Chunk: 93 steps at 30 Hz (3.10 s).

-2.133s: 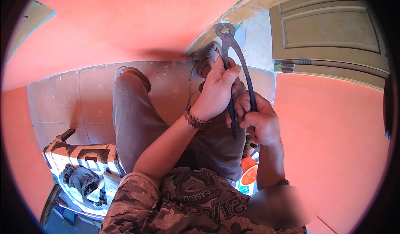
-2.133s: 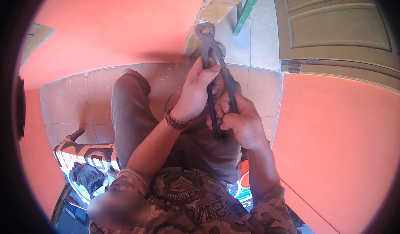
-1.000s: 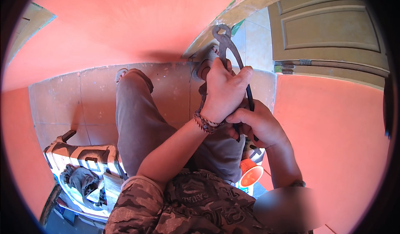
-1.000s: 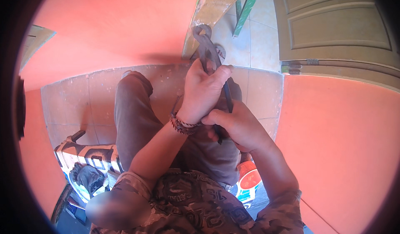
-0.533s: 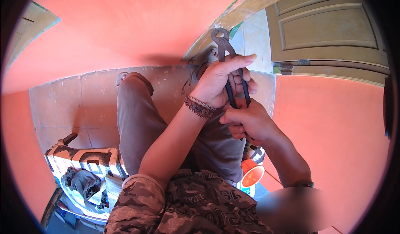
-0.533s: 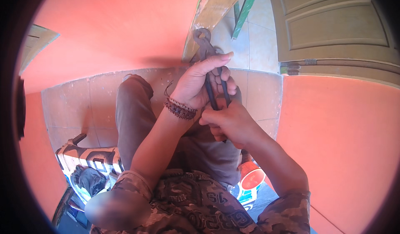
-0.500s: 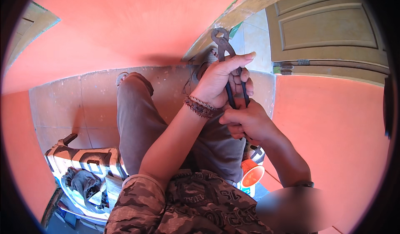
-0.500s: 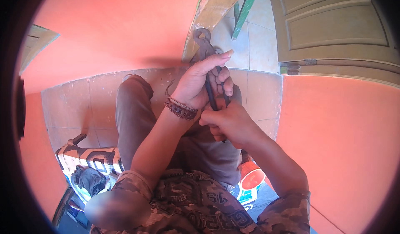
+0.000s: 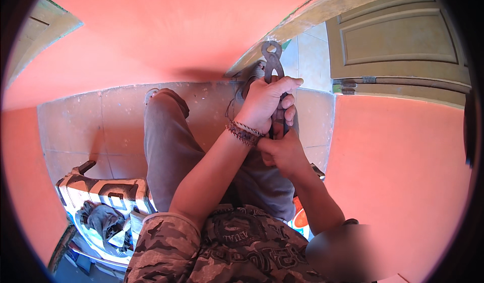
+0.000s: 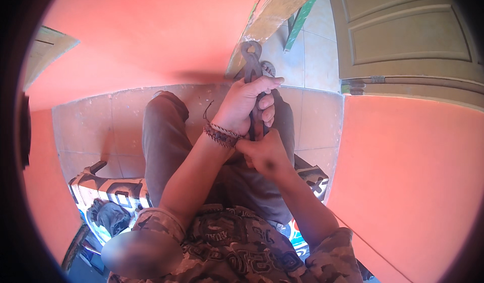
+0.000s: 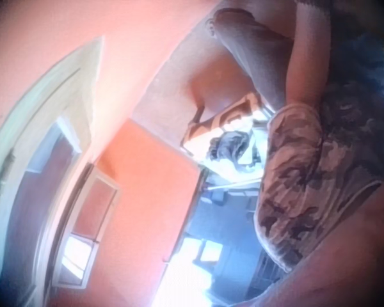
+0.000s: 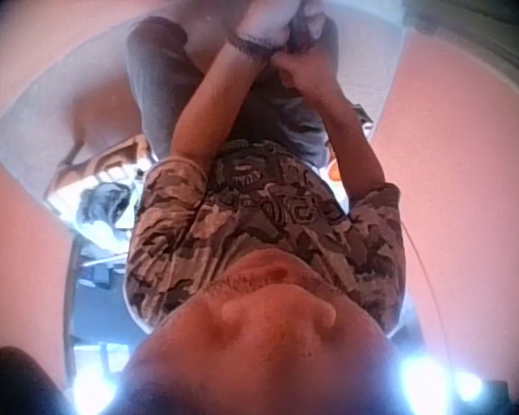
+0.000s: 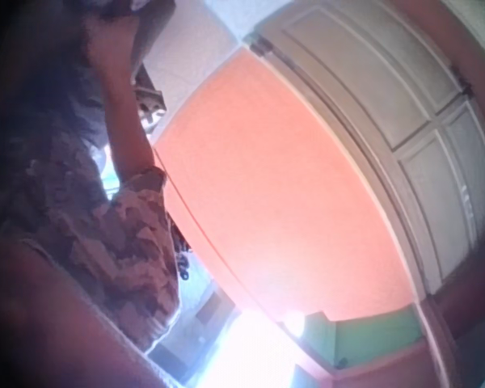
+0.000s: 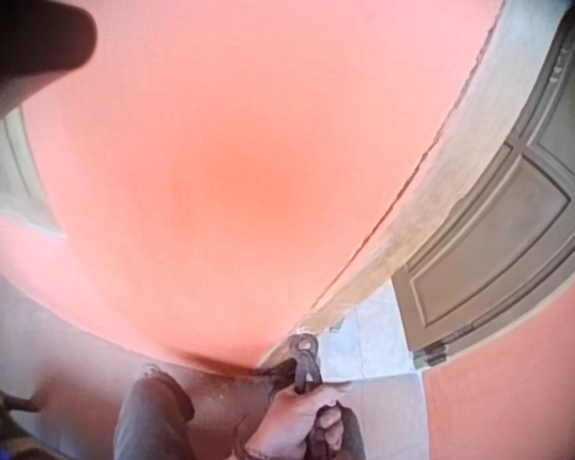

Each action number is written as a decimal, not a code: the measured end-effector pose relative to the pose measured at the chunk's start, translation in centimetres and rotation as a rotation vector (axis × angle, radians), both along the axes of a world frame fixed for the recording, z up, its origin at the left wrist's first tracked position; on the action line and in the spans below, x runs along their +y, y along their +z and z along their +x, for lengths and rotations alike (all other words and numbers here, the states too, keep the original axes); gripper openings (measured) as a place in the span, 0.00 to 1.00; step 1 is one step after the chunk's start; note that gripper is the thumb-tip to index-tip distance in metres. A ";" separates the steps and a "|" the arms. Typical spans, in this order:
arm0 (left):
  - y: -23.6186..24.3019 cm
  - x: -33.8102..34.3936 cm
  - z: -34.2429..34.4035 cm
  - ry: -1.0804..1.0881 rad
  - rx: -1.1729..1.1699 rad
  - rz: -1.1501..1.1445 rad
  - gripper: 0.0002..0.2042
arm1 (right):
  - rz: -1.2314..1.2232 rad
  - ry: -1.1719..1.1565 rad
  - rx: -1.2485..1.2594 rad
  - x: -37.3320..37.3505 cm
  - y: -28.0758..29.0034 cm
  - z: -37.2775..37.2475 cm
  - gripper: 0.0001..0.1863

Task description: The person sits on the floor and uses a pair of pliers and a putty knife to scrape and pry at the bottom edge of a wooden door frame. They repeatedly apply pressure and scrape along the same section of the frame near the floor.

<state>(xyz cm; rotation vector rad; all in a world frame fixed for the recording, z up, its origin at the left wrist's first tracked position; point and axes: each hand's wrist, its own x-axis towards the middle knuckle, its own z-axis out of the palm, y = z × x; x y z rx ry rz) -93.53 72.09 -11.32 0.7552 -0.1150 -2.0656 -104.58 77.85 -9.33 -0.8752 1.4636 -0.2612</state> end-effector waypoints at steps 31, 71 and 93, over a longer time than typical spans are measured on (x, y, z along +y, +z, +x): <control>-1.9 0.7 -1.1 0.077 -1.468 -0.219 0.11 | -0.826 0.053 0.089 2.6 -9.9 3.1 0.14; -7.5 -0.2 -1.5 0.340 -1.212 -0.375 0.05 | -0.860 -0.152 0.112 0.8 -16.5 4.0 0.13; -8.9 -0.6 -1.2 0.381 -1.388 -0.527 0.03 | -0.752 -0.243 0.059 -1.0 -16.2 4.7 0.17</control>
